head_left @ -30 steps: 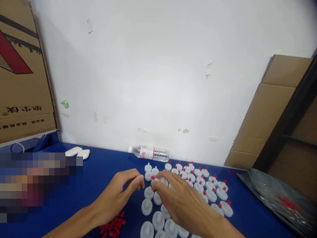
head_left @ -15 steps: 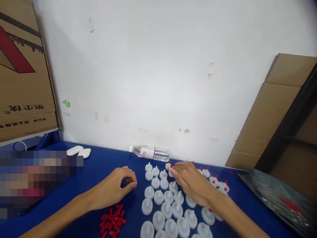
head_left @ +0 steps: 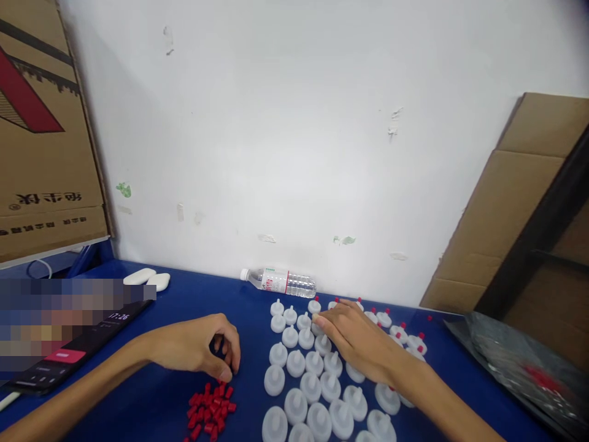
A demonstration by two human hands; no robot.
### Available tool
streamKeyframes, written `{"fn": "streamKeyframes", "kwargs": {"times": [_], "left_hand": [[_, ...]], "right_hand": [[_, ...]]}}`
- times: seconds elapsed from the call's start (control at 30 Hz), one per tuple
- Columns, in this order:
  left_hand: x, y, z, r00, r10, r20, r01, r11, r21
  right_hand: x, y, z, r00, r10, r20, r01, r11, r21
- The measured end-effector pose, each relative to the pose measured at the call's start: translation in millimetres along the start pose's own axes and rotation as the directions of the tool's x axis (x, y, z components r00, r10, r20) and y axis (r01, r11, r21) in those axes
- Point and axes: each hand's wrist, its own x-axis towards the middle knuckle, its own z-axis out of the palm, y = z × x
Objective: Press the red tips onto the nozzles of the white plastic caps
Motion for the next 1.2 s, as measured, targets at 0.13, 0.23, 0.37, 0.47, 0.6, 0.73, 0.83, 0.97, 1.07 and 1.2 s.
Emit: {"fn": "streamKeyframes", "kwargs": {"times": [0.13, 0.23, 0.37, 0.47, 0.6, 0.73, 0.83, 0.97, 1.07, 1.2], "left_hand": [[3, -4, 3, 1.0, 0.002, -0.01, -0.002, 1.0, -0.02], [5, -7, 6, 0.999, -0.002, -0.032, 0.001, 1.0, -0.026], [6, -6, 9, 0.998, 0.001, -0.057, -0.001, 1.0, -0.014], [5, -5, 11, 0.997, 0.007, -0.081, -0.007, 1.0, 0.002], [6, -6, 14, 0.995, 0.015, -0.099, -0.013, 1.0, 0.022], [8, -8, 16, 0.994, 0.021, -0.105, -0.017, 0.999, 0.039], [8, -9, 17, 0.99, 0.027, -0.14, -0.018, 0.997, 0.07], [8, -8, 20, 0.976, 0.055, -0.212, -0.026, 0.99, 0.136], [10, -7, 21, 0.967, 0.096, -0.237, -0.054, 0.983, 0.176], [12, -8, 21, 0.962, 0.121, -0.244, -0.07, 0.976, 0.207]], "right_hand": [[2, 0, -2, 1.0, -0.017, -0.013, 0.017, 1.0, 0.008], [5, -2, 0, 0.999, -0.039, -0.017, 0.039, 0.999, 0.012], [4, -3, 8, 0.999, -0.05, 0.021, 0.05, 0.999, 0.013], [2, 0, 15, 0.998, -0.041, 0.054, 0.041, 0.999, 0.012], [-1, 1, 18, 0.996, -0.044, 0.073, 0.043, 0.999, 0.02], [2, -2, 9, 0.999, -0.035, 0.016, 0.035, 0.999, 0.019], [6, -6, 0, 0.997, -0.016, -0.071, 0.016, 1.0, 0.012], [7, -11, -5, 0.985, -0.011, -0.172, 0.01, 1.0, -0.004], [6, -15, -2, 0.981, -0.039, -0.191, 0.036, 0.999, -0.017], [3, -23, 2, 0.983, -0.089, -0.159, 0.086, 0.996, -0.02]]}}
